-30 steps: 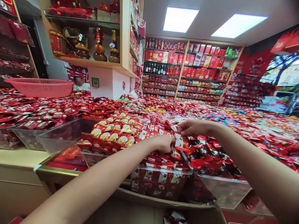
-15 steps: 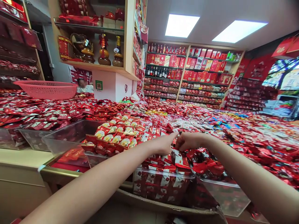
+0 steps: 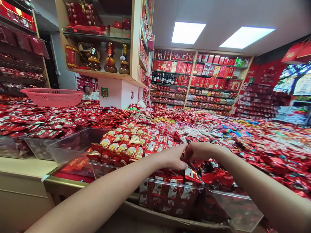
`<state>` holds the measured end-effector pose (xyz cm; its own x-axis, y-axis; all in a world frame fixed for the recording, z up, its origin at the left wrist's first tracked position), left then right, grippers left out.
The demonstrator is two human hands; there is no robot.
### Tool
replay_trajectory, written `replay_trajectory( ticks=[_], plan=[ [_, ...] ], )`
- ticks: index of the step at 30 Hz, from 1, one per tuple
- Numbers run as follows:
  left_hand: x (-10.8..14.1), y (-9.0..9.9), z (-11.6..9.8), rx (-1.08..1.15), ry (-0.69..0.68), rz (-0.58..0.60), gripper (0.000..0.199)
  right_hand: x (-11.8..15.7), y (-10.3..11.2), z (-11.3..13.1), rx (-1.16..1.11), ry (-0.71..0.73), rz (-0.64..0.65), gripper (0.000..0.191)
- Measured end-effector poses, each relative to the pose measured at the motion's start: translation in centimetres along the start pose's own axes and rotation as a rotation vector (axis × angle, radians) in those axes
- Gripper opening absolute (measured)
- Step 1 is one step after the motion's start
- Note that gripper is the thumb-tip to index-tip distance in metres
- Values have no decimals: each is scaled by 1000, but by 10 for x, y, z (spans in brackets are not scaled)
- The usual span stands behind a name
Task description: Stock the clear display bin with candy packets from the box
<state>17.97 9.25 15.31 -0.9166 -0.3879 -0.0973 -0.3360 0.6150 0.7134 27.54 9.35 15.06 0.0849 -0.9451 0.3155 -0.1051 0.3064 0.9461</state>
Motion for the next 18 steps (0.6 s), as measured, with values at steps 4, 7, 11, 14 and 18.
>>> replay_trajectory(
  ticks=[4,7,11,14,18],
  plan=[
    [-1,0,4,-4,37,-24,73,6,5,0,69,-52,-74,30],
    [-1,0,5,-7,48,-33,70,10,5,-3,112,-80,-141,29],
    [-1,0,3,3,50,-38,59,13,3,-8,132,-81,-208,25],
    [-4,-3,8,43,58,-61,61,13,1,-8,132,-72,-219,18],
    [-14,-6,20,116,134,-97,56,12,1,-6,105,-81,-211,19]
  ],
)
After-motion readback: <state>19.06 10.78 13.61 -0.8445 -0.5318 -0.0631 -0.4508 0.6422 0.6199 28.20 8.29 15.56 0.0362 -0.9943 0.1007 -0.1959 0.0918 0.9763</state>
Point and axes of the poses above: each hand's wrist, its own x-axis away from the middle knuckle, its own y-axis out of the back of the hand, z = x × y, the point moved 6 cm from there along -x, towards the middle knuckle, and after that the axes turned 14 degrees about x, right-handed, at the moved point
